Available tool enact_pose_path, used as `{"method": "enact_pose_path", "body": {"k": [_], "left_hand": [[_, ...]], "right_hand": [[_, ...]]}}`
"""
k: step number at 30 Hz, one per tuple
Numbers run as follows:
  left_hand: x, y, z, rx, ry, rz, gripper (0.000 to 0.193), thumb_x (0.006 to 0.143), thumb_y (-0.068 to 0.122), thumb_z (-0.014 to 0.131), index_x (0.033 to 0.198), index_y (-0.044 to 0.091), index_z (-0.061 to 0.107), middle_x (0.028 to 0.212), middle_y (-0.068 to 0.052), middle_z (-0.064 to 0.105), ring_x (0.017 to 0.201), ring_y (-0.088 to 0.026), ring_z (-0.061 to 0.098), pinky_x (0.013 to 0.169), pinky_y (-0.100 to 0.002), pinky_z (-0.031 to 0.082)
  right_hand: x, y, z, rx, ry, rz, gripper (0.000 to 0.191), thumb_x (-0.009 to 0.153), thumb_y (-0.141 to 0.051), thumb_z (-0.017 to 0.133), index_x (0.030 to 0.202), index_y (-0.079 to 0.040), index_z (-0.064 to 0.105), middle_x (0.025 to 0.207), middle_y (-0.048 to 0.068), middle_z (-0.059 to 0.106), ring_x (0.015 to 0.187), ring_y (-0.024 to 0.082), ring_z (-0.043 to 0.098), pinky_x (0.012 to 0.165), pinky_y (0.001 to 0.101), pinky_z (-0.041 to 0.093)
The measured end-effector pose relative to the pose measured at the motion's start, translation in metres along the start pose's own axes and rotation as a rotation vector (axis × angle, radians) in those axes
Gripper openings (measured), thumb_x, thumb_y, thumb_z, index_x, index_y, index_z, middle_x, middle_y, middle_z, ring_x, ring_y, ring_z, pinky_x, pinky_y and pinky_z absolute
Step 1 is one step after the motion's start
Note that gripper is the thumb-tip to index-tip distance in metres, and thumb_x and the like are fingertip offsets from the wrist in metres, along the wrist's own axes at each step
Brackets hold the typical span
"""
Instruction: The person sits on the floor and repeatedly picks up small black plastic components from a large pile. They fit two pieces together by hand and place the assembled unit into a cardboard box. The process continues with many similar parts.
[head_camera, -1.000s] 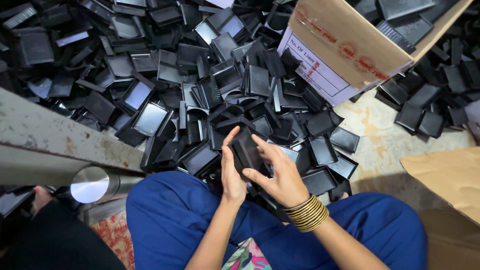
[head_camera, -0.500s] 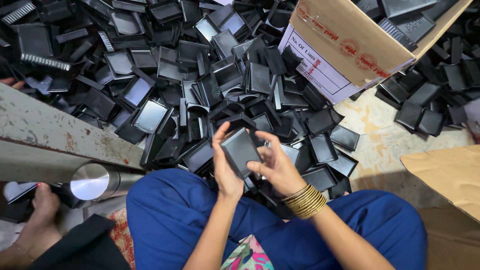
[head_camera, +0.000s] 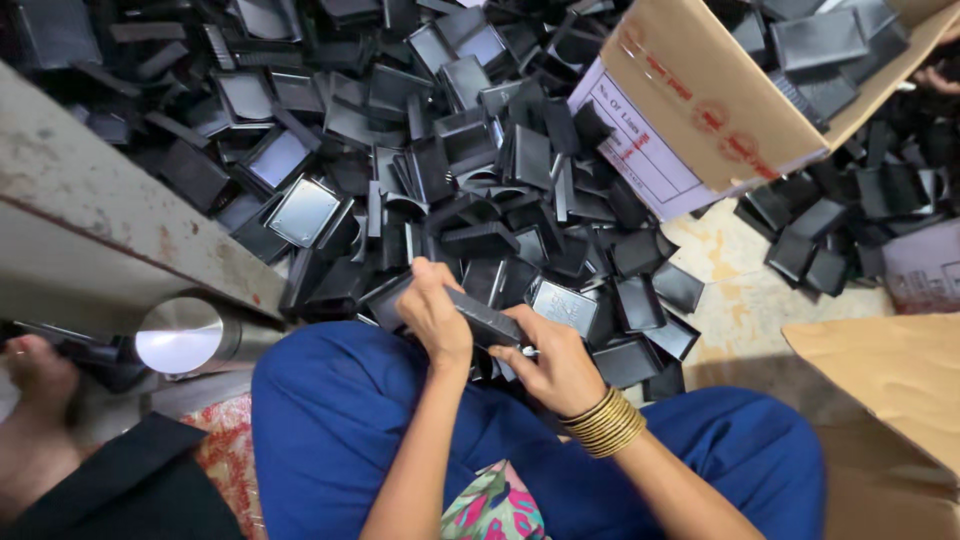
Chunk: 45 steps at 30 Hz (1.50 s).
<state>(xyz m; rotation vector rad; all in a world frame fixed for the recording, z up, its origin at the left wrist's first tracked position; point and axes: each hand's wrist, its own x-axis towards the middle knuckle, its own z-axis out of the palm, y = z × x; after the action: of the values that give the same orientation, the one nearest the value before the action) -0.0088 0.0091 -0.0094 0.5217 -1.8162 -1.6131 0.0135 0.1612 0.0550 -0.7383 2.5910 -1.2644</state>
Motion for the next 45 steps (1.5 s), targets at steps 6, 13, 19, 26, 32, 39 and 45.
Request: {"method": "enact_pose_path", "body": {"k": [6,13,19,26,32,39,45], "left_hand": [[0.023,-0.008,-0.001,-0.511,0.086,-0.052,0.062,0.110,0.060,0.025,0.106,0.006,0.055,0.096,-0.005,0.056,0.086,-0.016,0.052,0.083,-0.031,0.043],[0.034,-0.024,-0.025,-0.760,0.223,-0.196,0.061,0.106,0.065,0.031,0.112,0.008,0.053,0.099,-0.005,0.055,0.083,-0.013,0.052,0.078,-0.029,0.047],[0.033,-0.030,-0.024,-0.628,-0.050,-0.325,0.037,0.109,0.040,0.052,0.111,0.003,0.056,0.098,-0.013,0.061,0.080,-0.017,0.058,0.071,-0.028,0.050],[0.002,-0.017,0.013,-0.319,-0.471,-0.555,0.060,0.091,0.036,0.069,0.136,0.008,0.042,0.119,-0.008,0.058,0.102,-0.018,0.067,0.079,-0.030,0.059],[-0.017,-0.033,0.025,-0.331,-0.327,-0.275,0.041,0.097,0.025,0.074,0.130,0.004,0.059,0.125,-0.013,0.064,0.114,-0.020,0.061,0.095,-0.030,0.050],[0.026,-0.040,-0.022,-1.020,0.005,-0.639,0.039,0.092,0.014,0.070,0.128,0.006,0.058,0.114,-0.013,0.065,0.103,-0.029,0.065,0.095,-0.047,0.052],[0.027,-0.019,-0.029,-1.464,-0.218,-0.675,0.044,0.092,0.024,0.059,0.134,0.009,0.057,0.139,-0.025,0.057,0.133,-0.042,0.056,0.114,-0.056,0.043]], "right_hand": [[0.055,0.017,-0.080,0.253,0.350,0.097,0.043,0.088,-0.019,0.078,0.125,-0.005,0.061,0.106,0.012,0.068,0.096,0.022,0.065,0.085,0.0328,0.053],[0.121,0.029,-0.062,0.033,0.087,-0.148,0.088,0.078,-0.022,0.086,0.151,-0.004,0.040,0.146,0.014,0.052,0.131,0.031,0.058,0.105,0.0415,0.052],[0.137,0.046,0.001,-0.573,0.007,-0.268,0.066,0.082,0.003,0.074,0.142,-0.016,0.055,0.130,0.012,0.064,0.117,0.031,0.066,0.095,0.0372,0.056],[0.067,0.062,-0.031,0.275,0.272,0.002,0.035,0.093,0.005,0.066,0.126,-0.004,0.058,0.112,0.004,0.065,0.105,0.010,0.066,0.091,0.0262,0.056],[0.025,0.057,-0.008,0.504,0.057,0.009,0.038,0.094,-0.006,0.070,0.130,-0.002,0.058,0.120,0.007,0.067,0.111,0.013,0.064,0.099,0.0286,0.052],[0.052,0.080,-0.029,0.096,0.256,0.042,0.037,0.094,-0.023,0.070,0.126,-0.005,0.064,0.123,0.008,0.070,0.115,0.020,0.071,0.097,0.0335,0.058],[0.060,0.085,-0.003,-0.238,0.161,-0.233,0.061,0.089,-0.026,0.077,0.139,0.000,0.054,0.139,0.020,0.055,0.128,0.041,0.056,0.107,0.0455,0.047]]}}
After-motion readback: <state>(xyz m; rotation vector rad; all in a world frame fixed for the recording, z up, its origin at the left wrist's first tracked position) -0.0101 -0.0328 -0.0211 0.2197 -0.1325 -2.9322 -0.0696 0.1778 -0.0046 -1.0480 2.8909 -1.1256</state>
